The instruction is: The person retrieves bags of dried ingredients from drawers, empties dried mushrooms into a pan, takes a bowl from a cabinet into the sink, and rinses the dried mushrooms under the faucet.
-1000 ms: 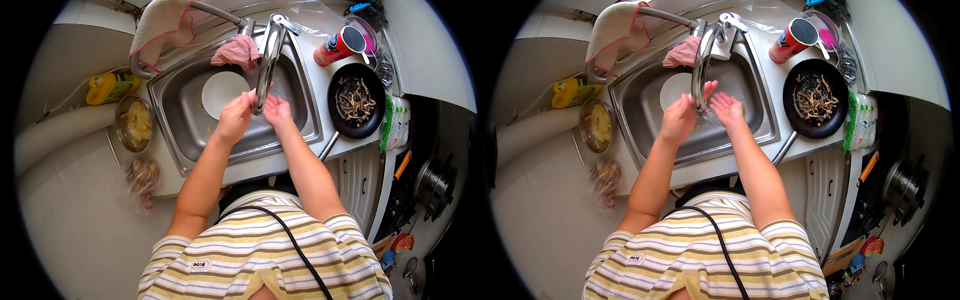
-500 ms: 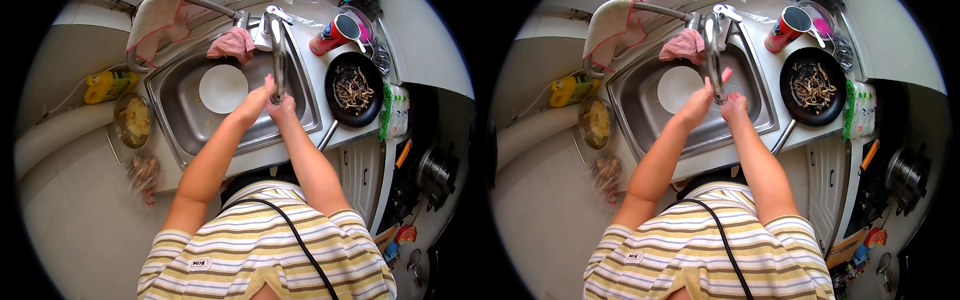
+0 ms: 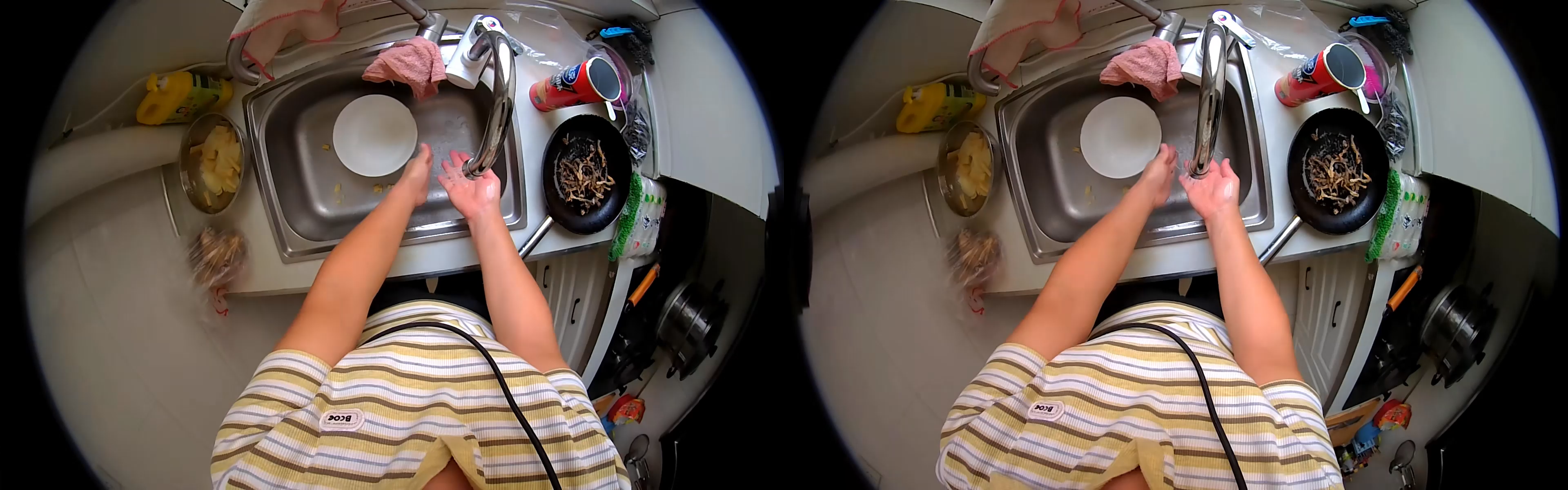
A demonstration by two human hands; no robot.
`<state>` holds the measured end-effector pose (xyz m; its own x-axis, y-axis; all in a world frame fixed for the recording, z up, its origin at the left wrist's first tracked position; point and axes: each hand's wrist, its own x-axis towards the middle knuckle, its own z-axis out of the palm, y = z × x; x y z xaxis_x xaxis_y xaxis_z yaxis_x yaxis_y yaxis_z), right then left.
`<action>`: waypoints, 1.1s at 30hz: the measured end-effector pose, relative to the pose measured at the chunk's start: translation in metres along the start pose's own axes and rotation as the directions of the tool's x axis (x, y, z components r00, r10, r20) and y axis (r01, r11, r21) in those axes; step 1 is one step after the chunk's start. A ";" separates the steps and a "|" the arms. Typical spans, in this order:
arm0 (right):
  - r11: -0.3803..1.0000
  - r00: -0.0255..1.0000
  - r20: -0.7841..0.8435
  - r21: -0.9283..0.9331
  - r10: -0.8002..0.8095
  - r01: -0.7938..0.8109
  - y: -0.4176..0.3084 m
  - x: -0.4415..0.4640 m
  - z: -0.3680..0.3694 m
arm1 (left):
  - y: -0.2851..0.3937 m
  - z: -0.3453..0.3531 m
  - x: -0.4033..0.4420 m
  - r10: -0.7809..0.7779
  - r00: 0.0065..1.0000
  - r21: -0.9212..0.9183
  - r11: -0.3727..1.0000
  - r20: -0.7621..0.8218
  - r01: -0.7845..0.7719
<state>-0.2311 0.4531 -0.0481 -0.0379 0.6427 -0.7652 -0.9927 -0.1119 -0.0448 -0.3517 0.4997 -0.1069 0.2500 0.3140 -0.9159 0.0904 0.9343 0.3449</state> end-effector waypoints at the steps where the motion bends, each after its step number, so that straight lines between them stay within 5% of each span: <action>1: 0.984 0.999 -0.004 -0.176 0.040 -0.040 -0.001 0.000 -0.002 | 0.002 -0.003 -0.002 0.108 0.989 -0.138 0.986 0.105 -0.093; 2: 0.982 0.999 -0.006 -0.183 0.042 -0.042 0.000 0.001 -0.003 | 0.003 -0.004 -0.004 0.227 0.955 -0.285 0.944 0.189 -0.168; 4: 0.688 0.997 -0.014 -0.723 0.079 -0.065 0.006 0.003 -0.005 | 0.003 0.001 -0.017 0.189 0.968 -0.368 0.922 0.166 -0.117; 7: 0.879 0.992 0.128 -0.471 -0.016 0.075 0.018 0.004 0.001 | 0.001 0.014 -0.019 0.193 0.963 -0.551 0.832 0.189 -0.059; 9: 0.924 0.994 0.057 -0.368 -0.089 0.104 0.010 -0.001 0.009 | 0.002 0.024 -0.015 0.244 0.942 -0.655 0.755 0.233 -0.034; 11: 0.730 0.970 0.187 -0.639 -0.158 0.242 0.001 -0.009 0.015 | 0.011 0.034 -0.008 0.247 0.918 -0.689 0.724 0.309 0.037; 12: 0.523 0.975 0.169 -0.824 -0.144 0.220 -0.002 -0.019 0.025 | 0.014 0.041 -0.003 0.251 0.930 -0.713 0.701 0.268 0.017; 13: 0.518 0.973 0.174 -0.825 -0.148 0.226 -0.001 -0.026 0.031 | 0.022 0.048 -0.014 0.256 0.927 -0.714 0.700 0.273 0.016; 15: 0.081 0.941 0.249 -0.958 -0.227 0.274 0.005 -0.041 0.035 | 0.035 0.057 -0.029 0.219 0.923 -0.630 0.776 0.318 0.033; 17: 0.102 0.957 0.245 -0.960 -0.155 0.262 -0.014 -0.053 0.033 | 0.030 0.055 -0.026 0.273 0.874 -0.653 0.755 0.401 0.064; 19: 0.269 0.941 0.326 -0.901 -0.093 0.339 -0.027 -0.079 0.043 | 0.025 0.054 -0.041 0.268 0.864 -0.476 0.879 0.426 -0.038; 20: 0.070 0.917 0.374 -0.920 -0.136 0.385 -0.031 -0.094 0.051 | 0.025 0.054 -0.051 0.196 0.910 -0.400 0.916 0.365 -0.037; 21: 0.070 0.917 0.376 -0.919 -0.135 0.387 -0.030 -0.109 0.063 | 0.022 0.053 -0.053 0.198 0.910 -0.400 0.915 0.364 -0.039; 24: -0.449 0.647 0.697 -0.706 -0.308 0.547 -0.027 -0.140 0.099 | 0.015 0.045 -0.052 -0.025 0.979 -0.103 0.994 0.203 0.046; 26: -0.683 0.563 0.786 -0.559 -0.256 0.470 -0.030 -0.150 0.119 | -0.021 0.007 0.002 0.069 0.962 -0.098 0.994 0.263 -0.045; 28: -0.665 0.571 0.785 -0.561 -0.239 0.492 -0.029 -0.140 0.122 | -0.019 -0.013 -0.007 0.162 0.931 -0.095 0.986 0.327 -0.139; 30: -0.574 0.638 0.741 -0.622 -0.210 0.533 -0.026 -0.130 0.130 | 0.000 -0.021 -0.056 -0.061 0.998 0.011 0.998 -0.034 0.061; 33: -0.531 0.700 0.710 -0.624 -0.078 0.573 -0.013 -0.112 0.151 | -0.031 -0.070 -0.011 -0.012 1.000 -0.093 0.996 0.025 0.014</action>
<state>-0.2315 0.4966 0.1352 -0.0302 0.9966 -0.0767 0.5768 -0.0453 -0.8156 -0.4245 0.4794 -0.1220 0.2728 0.2984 -0.9146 0.0036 0.9504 0.3112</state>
